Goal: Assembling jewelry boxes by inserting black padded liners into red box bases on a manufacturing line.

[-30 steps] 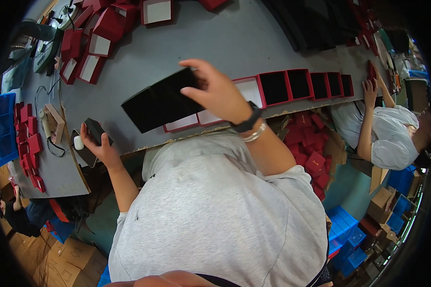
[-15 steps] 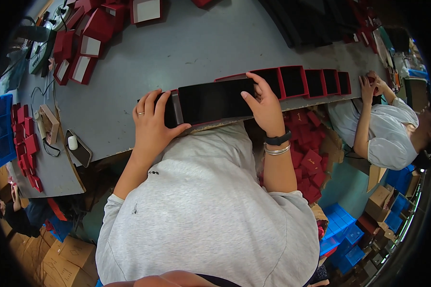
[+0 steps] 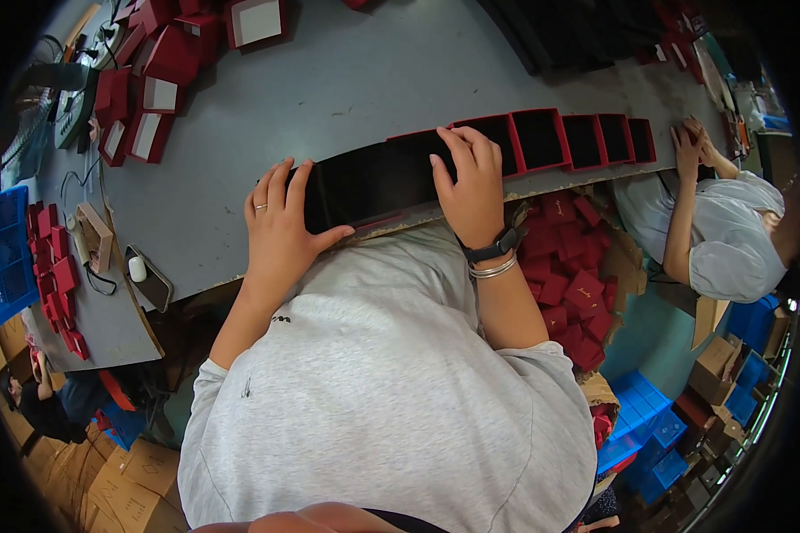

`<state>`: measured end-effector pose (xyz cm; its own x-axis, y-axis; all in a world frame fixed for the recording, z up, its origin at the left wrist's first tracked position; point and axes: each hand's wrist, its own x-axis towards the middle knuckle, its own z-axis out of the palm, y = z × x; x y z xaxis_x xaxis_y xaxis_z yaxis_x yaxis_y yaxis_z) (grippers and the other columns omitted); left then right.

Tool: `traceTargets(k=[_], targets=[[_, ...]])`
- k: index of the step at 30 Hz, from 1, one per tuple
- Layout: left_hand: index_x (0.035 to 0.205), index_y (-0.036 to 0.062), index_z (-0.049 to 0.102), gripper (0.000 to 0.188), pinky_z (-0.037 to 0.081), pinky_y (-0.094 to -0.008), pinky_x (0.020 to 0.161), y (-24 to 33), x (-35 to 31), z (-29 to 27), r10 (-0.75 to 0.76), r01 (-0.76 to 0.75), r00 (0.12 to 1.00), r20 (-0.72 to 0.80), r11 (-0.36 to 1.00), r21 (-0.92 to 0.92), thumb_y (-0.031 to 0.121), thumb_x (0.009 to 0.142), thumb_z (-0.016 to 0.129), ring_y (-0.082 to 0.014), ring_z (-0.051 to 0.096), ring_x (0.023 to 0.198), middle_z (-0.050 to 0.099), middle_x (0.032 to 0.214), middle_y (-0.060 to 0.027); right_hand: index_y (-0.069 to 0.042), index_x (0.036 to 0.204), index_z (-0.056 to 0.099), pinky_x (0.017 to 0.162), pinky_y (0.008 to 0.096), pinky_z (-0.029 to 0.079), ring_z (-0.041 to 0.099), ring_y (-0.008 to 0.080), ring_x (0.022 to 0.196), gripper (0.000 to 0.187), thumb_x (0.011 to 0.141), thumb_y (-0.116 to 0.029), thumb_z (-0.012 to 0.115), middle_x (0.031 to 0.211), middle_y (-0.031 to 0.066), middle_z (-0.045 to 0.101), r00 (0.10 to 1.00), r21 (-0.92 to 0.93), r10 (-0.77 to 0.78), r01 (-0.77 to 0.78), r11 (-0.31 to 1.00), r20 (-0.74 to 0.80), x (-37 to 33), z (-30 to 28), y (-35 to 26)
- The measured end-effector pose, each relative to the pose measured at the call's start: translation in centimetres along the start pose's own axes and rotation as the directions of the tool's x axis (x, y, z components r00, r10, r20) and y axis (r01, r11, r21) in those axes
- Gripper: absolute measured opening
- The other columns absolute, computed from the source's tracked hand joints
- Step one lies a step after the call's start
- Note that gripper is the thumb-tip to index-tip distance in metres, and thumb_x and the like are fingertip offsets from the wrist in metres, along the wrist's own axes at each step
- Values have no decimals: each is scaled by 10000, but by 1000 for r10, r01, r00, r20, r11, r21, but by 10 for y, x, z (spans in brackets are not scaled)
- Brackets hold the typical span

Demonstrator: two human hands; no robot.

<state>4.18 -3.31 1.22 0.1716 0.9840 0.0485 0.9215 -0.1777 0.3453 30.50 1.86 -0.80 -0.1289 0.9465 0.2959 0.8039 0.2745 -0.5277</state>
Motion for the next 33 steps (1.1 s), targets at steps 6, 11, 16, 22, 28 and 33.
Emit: traceTargets(k=[6,11,16,22,28,33], targets=[[1489,82,426,1009,222,-602,1159,-2,-3,13,-9,8,1000,10,997,83,626,723,793,-346,367,1422,436,1496,-181,-139,1398,581,1102,458,399,487,316,1356,593,866,-342,746,1484,115,505,893,74,-384,378,923,233,-8,-10,-28],[1508,26,378,1034,171,-637,1161,-5,-7,21,-1,6,999,-46,992,126,670,778,725,-361,346,1432,433,1481,-213,-233,1527,447,1222,503,242,261,330,1521,758,857,-459,722,1645,88,307,825,-55,-344,410,911,448,-15,0,-29],[1509,82,401,1001,168,-629,1161,-6,-13,10,-29,40,992,-119,995,87,670,772,737,-362,337,1430,431,1468,-201,-218,1491,497,1206,501,270,314,319,1495,643,908,-407,690,1619,91,353,830,-57,-354,416,907,432,-17,-1,-22],[1468,126,469,944,195,-620,1144,-10,-12,17,-28,37,997,-69,990,135,680,755,745,-354,363,1402,450,1456,-174,-208,1418,573,1186,463,301,388,281,1455,554,906,-376,698,1567,84,434,856,-49,-379,421,906,352,-22,1,-18],[1487,63,445,1004,178,-665,1143,-15,-11,24,-5,8,1000,-25,992,128,735,777,671,-388,309,1460,396,1531,-220,-179,1411,577,1174,510,302,380,332,1447,654,826,-395,774,1550,152,426,860,22,-399,414,910,318,-17,-3,-17],[1520,26,399,1046,127,-690,1156,-16,-8,21,45,-45,999,7,973,228,762,806,606,-409,236,1510,319,1591,-256,-196,1468,514,1196,540,251,357,343,1460,826,756,-502,800,1567,158,399,851,42,-428,437,899,304,8,-1,-34]])
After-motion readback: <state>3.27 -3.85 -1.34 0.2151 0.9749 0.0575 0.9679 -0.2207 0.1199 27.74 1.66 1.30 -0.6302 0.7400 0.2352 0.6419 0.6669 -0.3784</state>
